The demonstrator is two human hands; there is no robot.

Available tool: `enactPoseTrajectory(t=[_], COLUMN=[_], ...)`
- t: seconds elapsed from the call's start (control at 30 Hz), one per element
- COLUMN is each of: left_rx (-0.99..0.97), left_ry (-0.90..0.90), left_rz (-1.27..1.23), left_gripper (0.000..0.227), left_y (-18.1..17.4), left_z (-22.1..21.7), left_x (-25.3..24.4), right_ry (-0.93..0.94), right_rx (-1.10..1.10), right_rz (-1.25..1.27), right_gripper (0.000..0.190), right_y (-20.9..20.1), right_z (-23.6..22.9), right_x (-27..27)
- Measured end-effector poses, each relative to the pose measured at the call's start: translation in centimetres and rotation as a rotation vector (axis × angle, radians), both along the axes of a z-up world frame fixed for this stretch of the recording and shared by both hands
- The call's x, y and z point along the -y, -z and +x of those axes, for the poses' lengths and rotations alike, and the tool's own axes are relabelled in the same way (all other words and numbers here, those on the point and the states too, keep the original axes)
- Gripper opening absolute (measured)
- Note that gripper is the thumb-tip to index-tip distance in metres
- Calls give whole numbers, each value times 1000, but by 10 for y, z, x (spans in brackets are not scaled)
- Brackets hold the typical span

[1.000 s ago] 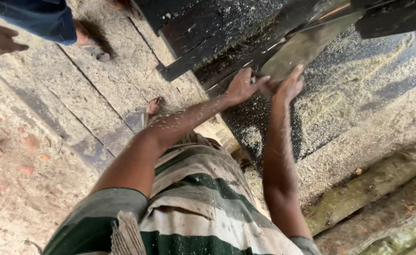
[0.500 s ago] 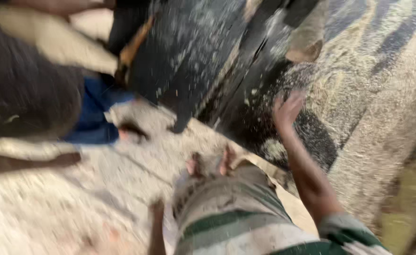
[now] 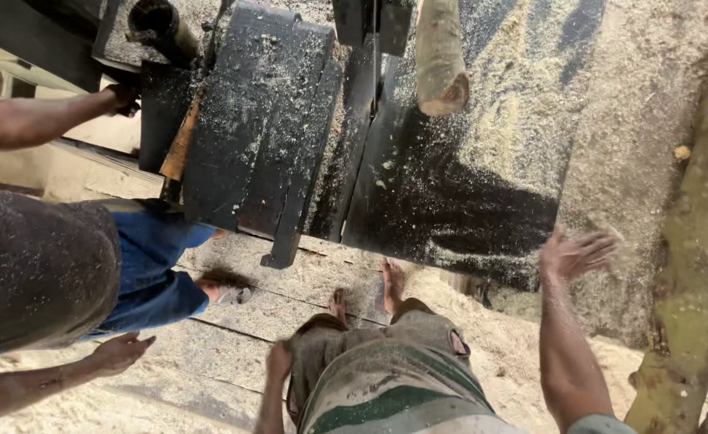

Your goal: The person positions and feeds wooden logs and planks through a large circular saw with the help of an assistant.

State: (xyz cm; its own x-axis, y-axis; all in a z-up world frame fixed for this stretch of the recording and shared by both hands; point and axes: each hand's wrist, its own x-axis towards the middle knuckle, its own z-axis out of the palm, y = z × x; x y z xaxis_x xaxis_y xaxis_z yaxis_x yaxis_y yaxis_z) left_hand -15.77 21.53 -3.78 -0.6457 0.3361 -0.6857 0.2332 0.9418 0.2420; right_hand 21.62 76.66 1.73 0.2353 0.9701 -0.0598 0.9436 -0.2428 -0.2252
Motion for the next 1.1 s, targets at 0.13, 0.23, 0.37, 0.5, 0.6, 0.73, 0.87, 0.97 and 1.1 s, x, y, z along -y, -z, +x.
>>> enactPoseTrajectory(t=[0.13, 0.23, 0.37, 0.5, 0.6, 0.73, 0.87, 0.97, 1.1], left_rx=[77, 79, 107, 476, 553, 704, 613, 1044, 1271], left_ry=[-331, -254, 196, 110, 149, -8, 227, 109, -162], left_rz=[410, 501, 263, 676, 683, 698, 639, 658, 535], left_gripper=[53, 53, 60, 53, 62, 75, 92, 89, 74], left_y=[21, 2, 9, -10, -20, -17, -6, -32, -73], left_z=[-62, -73, -51, -17, -8, 36, 97, 147, 147], left_x=[-25, -58, -58, -57, -56, -43, -17, 58, 134], right_ry=[32, -117, 10, 66, -21, 17, -18, -76, -120], right_rx=[-301, -409, -787, -1001, -1140, -1117, -1408, -1411, -1382], right_rz=[-13, 166, 46, -70, -225, -425, -658, -611, -487], right_gripper=[86, 73, 81, 85, 93, 90, 80, 74, 71], right_y=[10, 10, 22, -4, -23, -32, 7, 8, 9], right_z=[-5, -22, -51, -56, -47, -58, -78, -78, -85], right_x=[30, 90, 183, 245, 295, 324, 369, 432, 510])
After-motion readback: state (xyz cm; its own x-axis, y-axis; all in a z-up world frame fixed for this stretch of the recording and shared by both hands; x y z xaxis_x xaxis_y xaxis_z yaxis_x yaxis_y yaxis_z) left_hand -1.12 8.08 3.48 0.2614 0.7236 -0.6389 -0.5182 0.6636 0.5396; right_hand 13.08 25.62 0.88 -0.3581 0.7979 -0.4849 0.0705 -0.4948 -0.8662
